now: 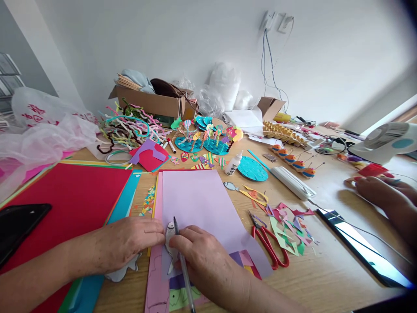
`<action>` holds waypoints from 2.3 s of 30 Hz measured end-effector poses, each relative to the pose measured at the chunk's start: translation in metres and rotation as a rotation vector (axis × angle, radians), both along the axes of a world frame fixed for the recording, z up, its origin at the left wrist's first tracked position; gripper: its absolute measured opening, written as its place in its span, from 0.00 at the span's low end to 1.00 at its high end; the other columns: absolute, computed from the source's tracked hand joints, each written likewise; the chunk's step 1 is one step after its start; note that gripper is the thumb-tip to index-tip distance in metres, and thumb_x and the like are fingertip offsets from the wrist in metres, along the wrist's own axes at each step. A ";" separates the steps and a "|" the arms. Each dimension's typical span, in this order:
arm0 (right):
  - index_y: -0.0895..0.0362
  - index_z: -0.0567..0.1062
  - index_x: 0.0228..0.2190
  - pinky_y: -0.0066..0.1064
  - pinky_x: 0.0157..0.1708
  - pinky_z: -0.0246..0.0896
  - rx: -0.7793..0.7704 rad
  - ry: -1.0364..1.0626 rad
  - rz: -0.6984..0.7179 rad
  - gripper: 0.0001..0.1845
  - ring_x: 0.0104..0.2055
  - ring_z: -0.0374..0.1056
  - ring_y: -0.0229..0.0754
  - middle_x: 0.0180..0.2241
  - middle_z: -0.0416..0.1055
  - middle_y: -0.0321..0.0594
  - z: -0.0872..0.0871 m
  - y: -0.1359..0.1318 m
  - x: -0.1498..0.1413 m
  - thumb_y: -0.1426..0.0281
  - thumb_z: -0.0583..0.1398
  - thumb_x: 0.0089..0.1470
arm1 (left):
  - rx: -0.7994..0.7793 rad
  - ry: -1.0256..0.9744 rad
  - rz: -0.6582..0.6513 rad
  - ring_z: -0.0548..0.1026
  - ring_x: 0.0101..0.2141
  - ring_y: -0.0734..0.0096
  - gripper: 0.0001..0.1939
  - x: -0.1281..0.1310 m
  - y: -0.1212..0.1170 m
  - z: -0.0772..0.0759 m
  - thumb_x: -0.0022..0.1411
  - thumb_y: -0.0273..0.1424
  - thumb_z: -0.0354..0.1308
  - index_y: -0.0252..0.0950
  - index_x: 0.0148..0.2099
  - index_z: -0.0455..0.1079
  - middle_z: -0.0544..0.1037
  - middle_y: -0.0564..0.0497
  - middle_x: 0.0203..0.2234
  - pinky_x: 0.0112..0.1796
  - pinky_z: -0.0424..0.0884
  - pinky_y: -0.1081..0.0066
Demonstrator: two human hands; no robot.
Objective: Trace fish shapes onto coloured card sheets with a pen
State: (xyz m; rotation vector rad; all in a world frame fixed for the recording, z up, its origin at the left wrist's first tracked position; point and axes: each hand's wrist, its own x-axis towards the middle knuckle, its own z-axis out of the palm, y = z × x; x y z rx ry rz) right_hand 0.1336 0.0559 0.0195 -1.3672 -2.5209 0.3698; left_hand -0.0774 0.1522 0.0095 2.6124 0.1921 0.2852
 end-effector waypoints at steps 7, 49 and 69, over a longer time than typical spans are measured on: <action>0.56 0.70 0.37 0.28 0.37 0.59 -0.047 0.067 -0.012 0.12 0.37 0.64 0.41 0.34 0.71 0.39 -0.001 0.000 0.002 0.82 0.57 0.52 | -0.090 -0.092 0.104 0.75 0.43 0.69 0.24 -0.005 0.007 -0.004 0.60 0.15 0.41 0.39 0.51 0.67 0.77 0.50 0.42 0.45 0.70 0.72; 0.59 0.74 0.40 0.30 0.42 0.64 -0.082 0.319 0.021 0.13 0.41 0.69 0.42 0.38 0.74 0.44 -0.010 0.004 0.010 0.79 0.63 0.51 | 0.153 0.036 -0.072 0.69 0.54 0.57 0.24 -0.005 0.002 -0.005 0.57 0.17 0.49 0.37 0.54 0.71 0.73 0.44 0.54 0.56 0.64 0.60; 0.57 0.73 0.40 0.27 0.37 0.63 -0.058 0.230 0.003 0.15 0.37 0.69 0.42 0.35 0.73 0.41 -0.010 0.005 0.007 0.79 0.64 0.48 | 0.068 -0.032 0.040 0.72 0.38 0.63 0.18 -0.001 -0.020 0.020 0.60 0.18 0.44 0.37 0.44 0.71 0.76 0.47 0.37 0.41 0.69 0.69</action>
